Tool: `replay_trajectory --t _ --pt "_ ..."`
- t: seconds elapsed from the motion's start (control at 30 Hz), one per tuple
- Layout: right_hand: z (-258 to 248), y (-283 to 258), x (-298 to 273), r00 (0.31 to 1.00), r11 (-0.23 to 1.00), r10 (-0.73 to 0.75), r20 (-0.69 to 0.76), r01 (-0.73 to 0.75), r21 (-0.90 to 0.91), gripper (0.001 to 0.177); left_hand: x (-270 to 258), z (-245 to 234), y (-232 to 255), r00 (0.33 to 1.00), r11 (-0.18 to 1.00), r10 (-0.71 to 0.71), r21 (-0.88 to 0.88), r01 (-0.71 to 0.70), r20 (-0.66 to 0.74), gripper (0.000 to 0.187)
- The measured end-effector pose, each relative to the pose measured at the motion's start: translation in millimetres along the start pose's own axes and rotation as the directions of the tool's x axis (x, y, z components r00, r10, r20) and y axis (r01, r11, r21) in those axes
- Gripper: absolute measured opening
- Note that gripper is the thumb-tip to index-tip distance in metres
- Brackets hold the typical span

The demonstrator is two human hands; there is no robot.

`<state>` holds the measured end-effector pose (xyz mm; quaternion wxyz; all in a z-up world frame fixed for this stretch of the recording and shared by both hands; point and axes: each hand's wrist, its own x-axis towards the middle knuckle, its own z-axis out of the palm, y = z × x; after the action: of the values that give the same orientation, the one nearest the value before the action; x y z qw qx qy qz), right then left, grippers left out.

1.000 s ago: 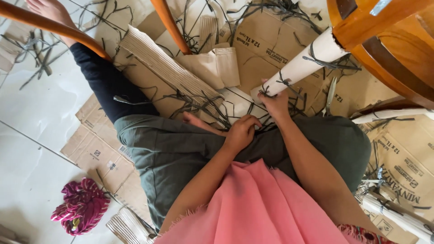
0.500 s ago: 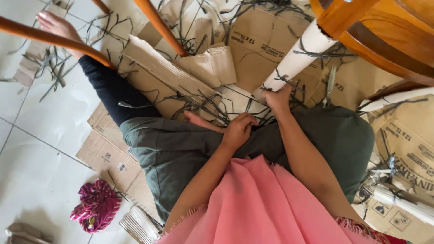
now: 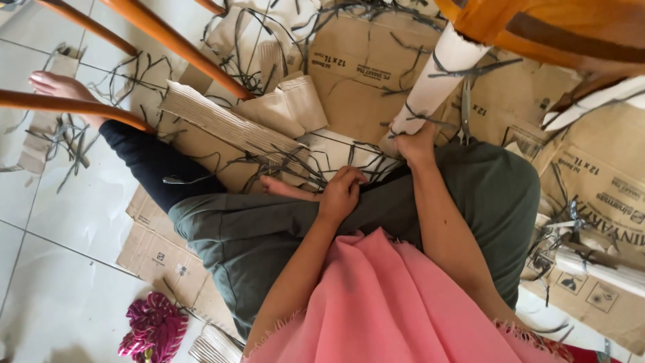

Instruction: Wrapping a wooden chair leg with cardboard and securing it with plastic ties for protection.

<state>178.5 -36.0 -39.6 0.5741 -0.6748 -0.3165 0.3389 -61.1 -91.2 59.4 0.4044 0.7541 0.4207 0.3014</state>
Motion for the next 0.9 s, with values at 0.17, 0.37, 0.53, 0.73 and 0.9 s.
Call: replay_trajectory --t 0.17,0.37,0.53,0.73,0.9 --pt "11.3 -14.1 13.2 0.998 1.0 -0.011 -0.064 0.01 -0.015 0.058 -1.9 2.4 -6.1 0.998 0.997 -0.057 0.054 0.058 -0.013 0.029" --pt "16.3 -1.7 41.1 0.997 0.995 -0.049 -0.064 0.042 -0.094 0.052 -4.3 -1.7 -1.5 0.994 0.994 -0.107 0.034 0.107 -0.011 0.03" --pt "17.7 -66.0 26.1 0.994 0.993 -0.108 -0.017 0.108 -0.039 0.053 -3.0 1.8 -7.1 0.995 0.995 -0.099 0.015 0.099 0.0 0.033" --pt "9.1 -87.9 24.8 0.993 0.995 -0.075 0.096 0.08 -0.052 0.054 2.8 5.3 -13.3 0.992 0.992 -0.122 -0.009 0.122 0.027 0.033" --pt "-12.7 -198.7 -36.7 0.959 0.752 0.034 0.281 0.161 -0.64 0.052 9.7 9.4 -18.0 0.991 0.99 -0.132 0.048 0.131 0.015 0.041"
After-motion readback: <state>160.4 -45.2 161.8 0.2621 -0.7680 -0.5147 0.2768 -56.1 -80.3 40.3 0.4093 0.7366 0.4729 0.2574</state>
